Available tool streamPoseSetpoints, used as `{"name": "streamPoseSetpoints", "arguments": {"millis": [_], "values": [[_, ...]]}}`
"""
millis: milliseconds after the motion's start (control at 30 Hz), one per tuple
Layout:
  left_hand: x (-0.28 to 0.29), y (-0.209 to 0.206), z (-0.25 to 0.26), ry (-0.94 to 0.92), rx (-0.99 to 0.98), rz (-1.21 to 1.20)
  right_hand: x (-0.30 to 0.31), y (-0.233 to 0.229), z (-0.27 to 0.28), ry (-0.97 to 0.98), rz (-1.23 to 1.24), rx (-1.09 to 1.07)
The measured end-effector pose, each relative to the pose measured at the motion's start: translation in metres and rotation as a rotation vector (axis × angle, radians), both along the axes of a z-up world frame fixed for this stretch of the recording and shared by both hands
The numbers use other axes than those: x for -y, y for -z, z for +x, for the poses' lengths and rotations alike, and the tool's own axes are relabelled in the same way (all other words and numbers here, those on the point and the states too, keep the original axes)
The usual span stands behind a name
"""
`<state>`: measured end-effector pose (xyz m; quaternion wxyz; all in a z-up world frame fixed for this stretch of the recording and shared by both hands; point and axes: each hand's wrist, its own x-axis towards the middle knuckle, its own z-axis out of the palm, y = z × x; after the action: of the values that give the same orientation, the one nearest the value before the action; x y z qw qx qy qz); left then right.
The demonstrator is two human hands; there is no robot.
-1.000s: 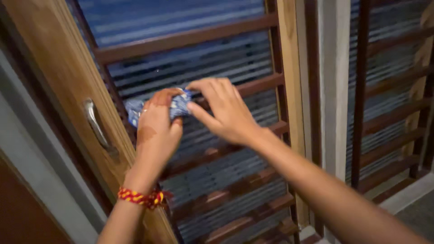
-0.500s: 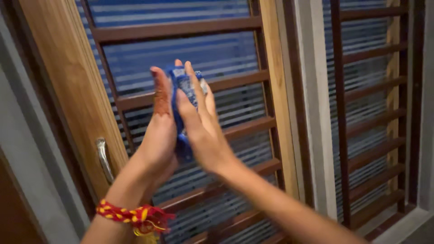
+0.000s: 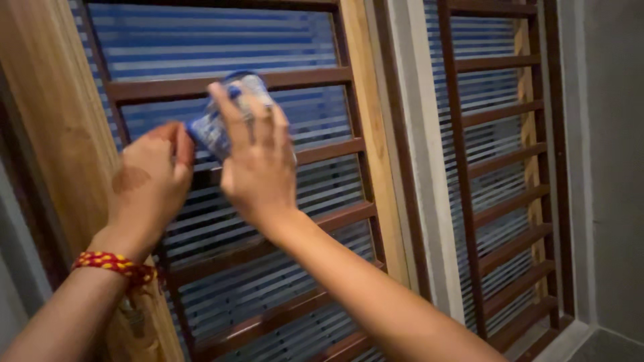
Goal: The person wipes the individual horizontal wooden slats of a window frame with a cloth, moving systematically across each slat.
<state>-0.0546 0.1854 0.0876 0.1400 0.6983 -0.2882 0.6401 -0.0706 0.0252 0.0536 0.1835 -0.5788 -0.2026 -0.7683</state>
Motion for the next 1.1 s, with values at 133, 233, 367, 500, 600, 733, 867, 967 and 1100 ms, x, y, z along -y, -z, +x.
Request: {"name": "streamPoseSetpoints", "arguments": {"millis": [133, 233, 367, 500, 600, 733, 867, 967, 1100], "values": [[-0.011, 0.021, 0.039, -0.445, 0.397, 0.309, -0.020, -0.001, 0.025, -0.003, -0.146, -0.071], [-0.004, 0.026, 0.043, -0.501, 0.236, 0.260, -0.008, -0.004, 0.042, -0.002, -0.177, -0.211], [0.004, 0.025, 0.026, -0.410, 0.128, 0.170, 0.026, -0.006, 0.048, 0.094, -0.188, -0.415], [0.013, 0.024, 0.015, -0.450, 0.098, 0.137, 0.091, -0.015, 0.053, 0.214, -0.203, -0.583], [0.016, 0.026, 0.011, -0.495, 0.053, 0.121, 0.152, -0.017, 0.063, 0.346, -0.213, -0.607], [0.023, 0.025, 0.012, -0.528, -0.006, 0.082, 0.158, -0.004, 0.067, 0.375, -0.110, -0.442], [0.025, 0.024, 0.014, -0.556, -0.011, 0.078, 0.075, 0.008, 0.050, 0.442, -0.311, -0.462], [0.022, 0.022, 0.020, -0.567, -0.042, 0.107, 0.032, 0.021, 0.032, 0.149, -0.291, -0.198], [0.017, 0.022, 0.026, -0.568, -0.086, 0.112, 0.040, 0.011, 0.025, 0.026, -0.361, -0.103]]}}
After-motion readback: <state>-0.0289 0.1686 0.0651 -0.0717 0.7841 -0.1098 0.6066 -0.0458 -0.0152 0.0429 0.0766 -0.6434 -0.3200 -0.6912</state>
